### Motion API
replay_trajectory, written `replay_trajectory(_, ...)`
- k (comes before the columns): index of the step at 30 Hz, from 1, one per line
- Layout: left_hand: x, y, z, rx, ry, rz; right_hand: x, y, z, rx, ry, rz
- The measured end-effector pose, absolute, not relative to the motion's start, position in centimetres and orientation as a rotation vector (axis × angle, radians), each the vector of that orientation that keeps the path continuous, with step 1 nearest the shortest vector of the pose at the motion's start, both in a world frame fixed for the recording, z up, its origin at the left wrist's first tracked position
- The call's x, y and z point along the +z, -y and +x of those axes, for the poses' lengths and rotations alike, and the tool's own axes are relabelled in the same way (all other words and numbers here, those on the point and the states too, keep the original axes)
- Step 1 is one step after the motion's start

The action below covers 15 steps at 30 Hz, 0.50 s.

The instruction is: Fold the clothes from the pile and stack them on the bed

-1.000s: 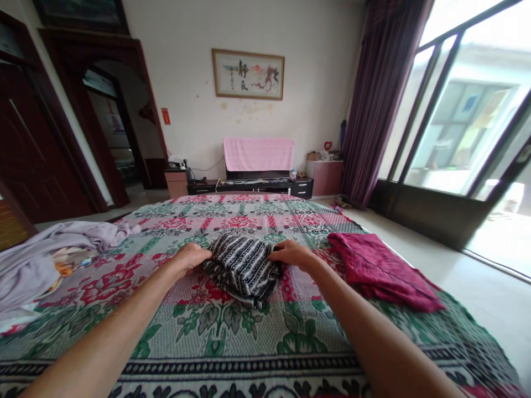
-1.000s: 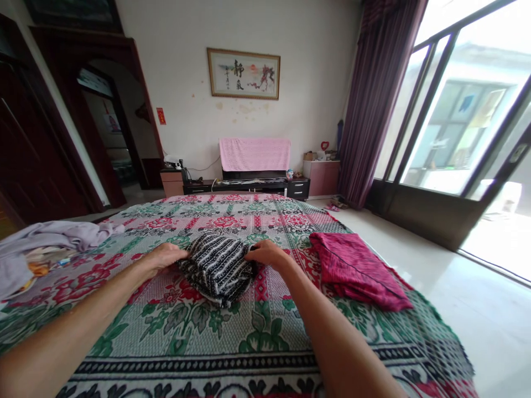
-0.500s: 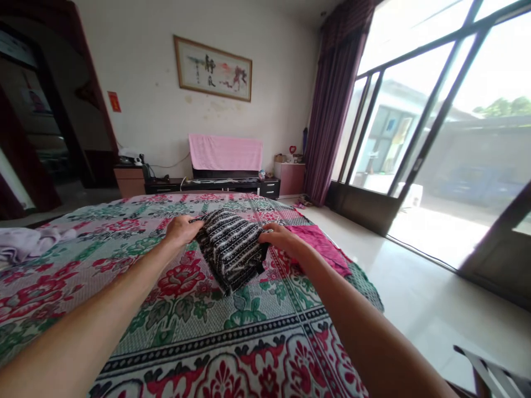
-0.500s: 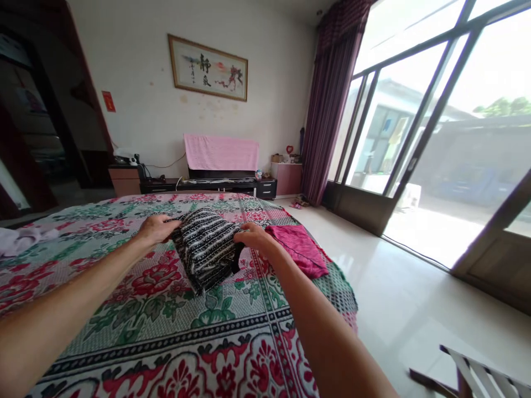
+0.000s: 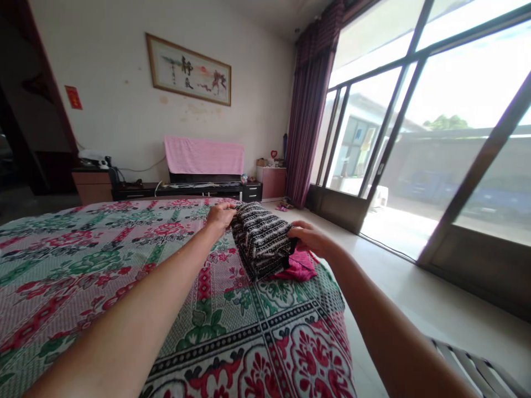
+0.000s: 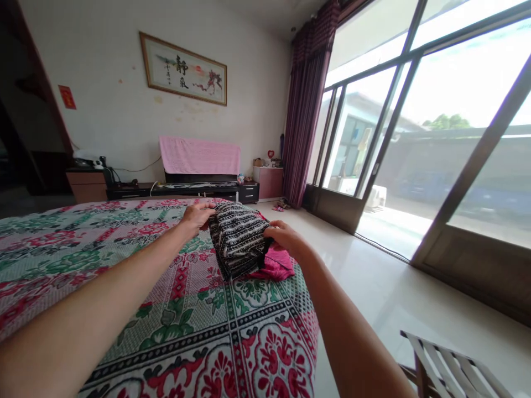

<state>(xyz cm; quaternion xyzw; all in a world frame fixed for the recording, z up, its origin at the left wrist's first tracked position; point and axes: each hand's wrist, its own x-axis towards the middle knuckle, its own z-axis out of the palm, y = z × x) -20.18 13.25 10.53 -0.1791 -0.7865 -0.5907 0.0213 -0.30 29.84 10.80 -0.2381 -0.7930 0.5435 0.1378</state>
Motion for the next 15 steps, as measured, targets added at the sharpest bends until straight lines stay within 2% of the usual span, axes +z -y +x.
replay_trajectory(5, 10.5, -17.4, -19.1, -1.993, 2.424, -0.572, 9.7, -32.4, 1.0, 1.634, 2.229, -0.774)
replay_trajectory(9, 10.4, -19.8, -19.2, -1.991, 2.430, -0.631, 9.4, -33.8, 1.8, 1.648, 2.176, -0.767)
replay_trajectory(15, 6.7, -20.9, -18.7, -1.770, 2.617, -0.714, 7.1, -34.1, 2.3, 1.299, 2.376, -1.091)
